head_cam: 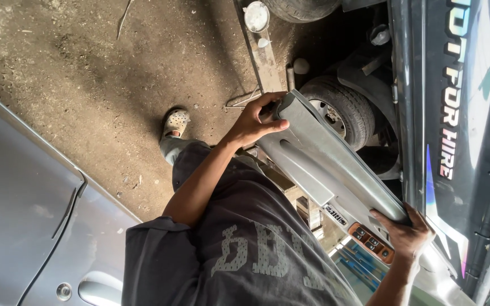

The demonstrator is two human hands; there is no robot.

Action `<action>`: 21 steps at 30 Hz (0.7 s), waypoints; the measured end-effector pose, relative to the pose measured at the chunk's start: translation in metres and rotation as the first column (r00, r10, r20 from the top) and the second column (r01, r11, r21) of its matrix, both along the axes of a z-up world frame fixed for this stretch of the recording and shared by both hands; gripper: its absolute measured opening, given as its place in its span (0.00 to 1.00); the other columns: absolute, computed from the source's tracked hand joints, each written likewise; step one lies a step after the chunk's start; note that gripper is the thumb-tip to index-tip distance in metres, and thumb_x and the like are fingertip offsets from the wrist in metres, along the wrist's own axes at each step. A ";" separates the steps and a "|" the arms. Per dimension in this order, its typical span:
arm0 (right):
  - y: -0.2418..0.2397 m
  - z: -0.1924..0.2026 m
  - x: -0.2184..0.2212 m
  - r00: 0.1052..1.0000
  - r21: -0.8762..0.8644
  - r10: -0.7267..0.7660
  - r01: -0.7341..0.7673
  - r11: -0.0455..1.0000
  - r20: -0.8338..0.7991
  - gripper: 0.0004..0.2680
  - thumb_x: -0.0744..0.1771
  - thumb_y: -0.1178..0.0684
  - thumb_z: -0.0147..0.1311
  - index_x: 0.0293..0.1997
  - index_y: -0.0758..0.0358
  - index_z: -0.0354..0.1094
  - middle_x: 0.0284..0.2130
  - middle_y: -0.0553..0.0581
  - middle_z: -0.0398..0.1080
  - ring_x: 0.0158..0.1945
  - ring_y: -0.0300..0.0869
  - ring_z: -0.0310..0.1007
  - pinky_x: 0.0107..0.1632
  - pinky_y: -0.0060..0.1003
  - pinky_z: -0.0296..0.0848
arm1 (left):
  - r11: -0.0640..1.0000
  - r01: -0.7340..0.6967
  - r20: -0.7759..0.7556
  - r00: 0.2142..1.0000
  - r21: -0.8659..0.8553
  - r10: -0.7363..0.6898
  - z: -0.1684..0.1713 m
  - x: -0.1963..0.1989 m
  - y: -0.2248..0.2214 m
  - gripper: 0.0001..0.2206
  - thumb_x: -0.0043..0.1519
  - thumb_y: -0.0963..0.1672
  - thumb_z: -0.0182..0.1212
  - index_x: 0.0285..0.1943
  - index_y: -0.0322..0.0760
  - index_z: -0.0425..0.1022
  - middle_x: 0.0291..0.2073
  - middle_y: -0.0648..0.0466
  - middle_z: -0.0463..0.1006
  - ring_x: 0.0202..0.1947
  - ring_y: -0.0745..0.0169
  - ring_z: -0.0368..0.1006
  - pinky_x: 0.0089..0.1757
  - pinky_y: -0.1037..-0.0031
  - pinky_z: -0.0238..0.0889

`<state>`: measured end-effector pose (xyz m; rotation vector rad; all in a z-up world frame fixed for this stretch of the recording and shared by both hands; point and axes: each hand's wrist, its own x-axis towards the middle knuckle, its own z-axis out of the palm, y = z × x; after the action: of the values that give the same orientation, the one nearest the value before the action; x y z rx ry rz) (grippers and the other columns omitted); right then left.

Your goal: Applying sealant or adhesive to the edges of an automotive interior door panel.

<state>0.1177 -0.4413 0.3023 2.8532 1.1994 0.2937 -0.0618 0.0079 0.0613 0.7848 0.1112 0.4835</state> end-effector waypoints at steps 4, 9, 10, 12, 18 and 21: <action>0.027 0.010 -0.020 0.998 -0.025 0.029 -0.027 0.999 0.057 0.26 0.59 0.34 0.74 0.50 0.67 0.76 0.34 0.58 0.79 0.32 0.43 0.80 0.37 0.33 0.80 | 0.983 -0.104 0.024 0.995 0.149 0.102 0.011 0.003 0.003 0.47 0.52 0.56 0.77 0.77 0.40 0.55 0.62 0.44 0.70 0.66 0.50 0.67 0.60 0.53 0.67; 0.045 0.033 -0.039 0.999 0.011 -0.033 0.032 0.999 0.043 0.25 0.57 0.36 0.75 0.50 0.64 0.75 0.43 0.58 0.78 0.43 0.45 0.80 0.48 0.38 0.80 | 0.960 -0.103 -0.052 0.991 0.260 0.120 0.012 0.004 0.002 0.43 0.50 0.57 0.77 0.74 0.44 0.63 0.58 0.46 0.74 0.58 0.51 0.75 0.49 0.55 0.76; 0.050 0.043 -0.051 0.996 -0.016 -0.084 0.085 0.996 0.010 0.25 0.56 0.37 0.75 0.51 0.62 0.77 0.42 0.57 0.78 0.45 0.47 0.78 0.53 0.42 0.75 | 0.971 -0.142 -0.048 0.987 0.191 0.153 0.019 -0.001 0.005 0.41 0.52 0.54 0.80 0.72 0.42 0.65 0.57 0.46 0.74 0.56 0.51 0.75 0.50 0.59 0.76; 0.032 0.051 -0.054 0.979 -0.011 -0.206 0.206 0.979 0.000 0.25 0.55 0.39 0.74 0.52 0.60 0.78 0.41 0.56 0.77 0.47 0.49 0.75 0.57 0.46 0.71 | 0.984 -0.112 -0.017 0.993 0.139 0.115 0.030 -0.007 0.007 0.38 0.53 0.52 0.82 0.71 0.40 0.67 0.56 0.46 0.74 0.54 0.51 0.75 0.51 0.63 0.76; -0.067 0.055 -0.045 0.909 -0.025 -0.406 0.410 0.912 0.097 0.31 0.50 0.35 0.75 0.53 0.58 0.72 0.50 0.55 0.72 0.59 0.54 0.68 0.67 0.49 0.61 | 0.894 -0.180 -0.248 0.921 0.411 0.299 0.034 -0.009 0.005 0.33 0.54 0.53 0.77 0.65 0.40 0.70 0.58 0.52 0.71 0.60 0.54 0.67 0.61 0.62 0.62; -0.109 0.056 -0.048 0.889 0.026 -0.439 0.440 0.898 0.128 0.32 0.50 0.38 0.76 0.55 0.57 0.72 0.53 0.56 0.72 0.61 0.55 0.67 0.69 0.50 0.58 | 0.857 -0.275 -0.190 0.903 0.435 0.386 0.010 -0.009 0.008 0.26 0.63 0.51 0.72 0.63 0.38 0.68 0.56 0.53 0.69 0.58 0.57 0.66 0.60 0.65 0.62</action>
<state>0.0702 -0.5504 0.3582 2.9376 0.5027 0.4455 -0.0706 0.0158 0.0711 1.2455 0.4212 0.7418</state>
